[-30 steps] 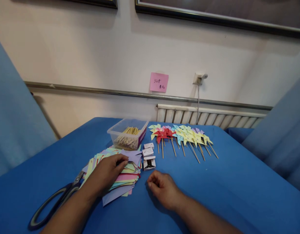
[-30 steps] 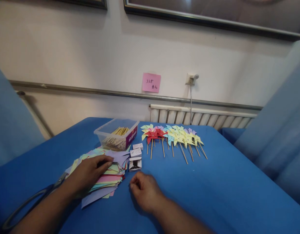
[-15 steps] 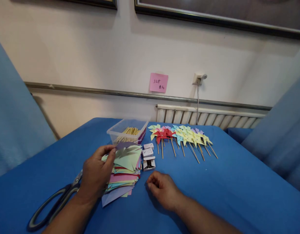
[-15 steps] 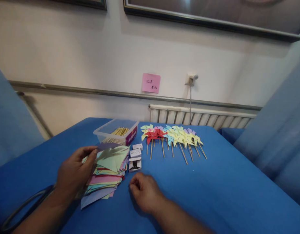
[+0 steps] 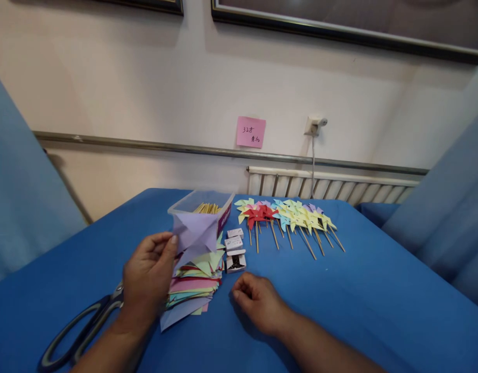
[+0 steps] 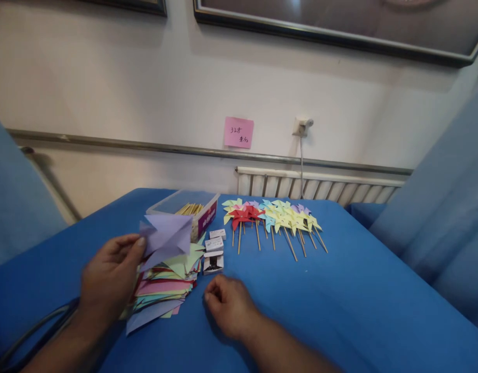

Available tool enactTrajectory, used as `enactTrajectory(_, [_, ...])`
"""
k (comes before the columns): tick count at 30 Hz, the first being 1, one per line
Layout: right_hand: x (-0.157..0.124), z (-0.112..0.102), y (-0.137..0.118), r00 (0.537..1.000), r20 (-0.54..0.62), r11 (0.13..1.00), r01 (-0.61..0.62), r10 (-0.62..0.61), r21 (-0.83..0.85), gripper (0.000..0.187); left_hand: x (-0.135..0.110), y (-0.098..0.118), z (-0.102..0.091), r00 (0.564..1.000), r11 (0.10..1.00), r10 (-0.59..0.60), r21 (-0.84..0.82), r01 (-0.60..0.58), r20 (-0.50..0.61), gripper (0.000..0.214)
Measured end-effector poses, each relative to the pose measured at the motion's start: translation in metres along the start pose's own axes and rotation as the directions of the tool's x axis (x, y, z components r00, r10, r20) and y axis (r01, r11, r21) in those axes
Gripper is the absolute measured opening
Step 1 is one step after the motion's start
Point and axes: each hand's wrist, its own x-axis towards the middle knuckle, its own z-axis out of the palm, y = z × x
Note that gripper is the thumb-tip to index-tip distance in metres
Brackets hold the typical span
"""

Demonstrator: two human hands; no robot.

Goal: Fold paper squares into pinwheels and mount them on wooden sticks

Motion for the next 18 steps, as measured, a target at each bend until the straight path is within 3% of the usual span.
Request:
enactTrajectory(2, [0.002,0.001,0.001,0.999,0.004,0.992,-0.044,0.044,0.12,0.01,-0.01,0.005,0.005,0.983,0.991,-0.097,-0.076,0.11,0.154,0.026])
enactTrajectory(4, [0.005,0.001,0.003,0.997,0.003,0.958,-0.08,0.082,0.275,0.017,-0.02,0.008,0.01,0.932,0.973,-0.172,-0.093,0.212,0.32,0.03])
enactTrajectory(7, [0.009,-0.005,0.002,0.991,-0.079,0.895,-0.064,0.11,0.442,0.034,-0.032,0.005,0.018,0.856,0.955,-0.232,-0.059,0.291,0.462,0.034])
enactTrajectory(12, [0.006,-0.016,-0.005,0.959,-0.275,0.837,0.096,0.066,0.538,0.053,-0.042,-0.004,0.025,0.778,0.953,-0.244,-0.007,0.304,0.579,0.029])
enactTrajectory(15, [0.001,-0.016,-0.007,0.958,-0.288,0.812,0.158,0.013,0.562,0.051,-0.044,-0.005,0.024,0.735,0.948,-0.26,0.02,0.318,0.626,0.027])
enactTrajectory(18, [-0.002,-0.016,-0.007,0.961,-0.275,0.79,0.184,-0.021,0.585,0.051,-0.045,-0.004,0.023,0.726,0.947,-0.259,0.022,0.32,0.637,0.026])
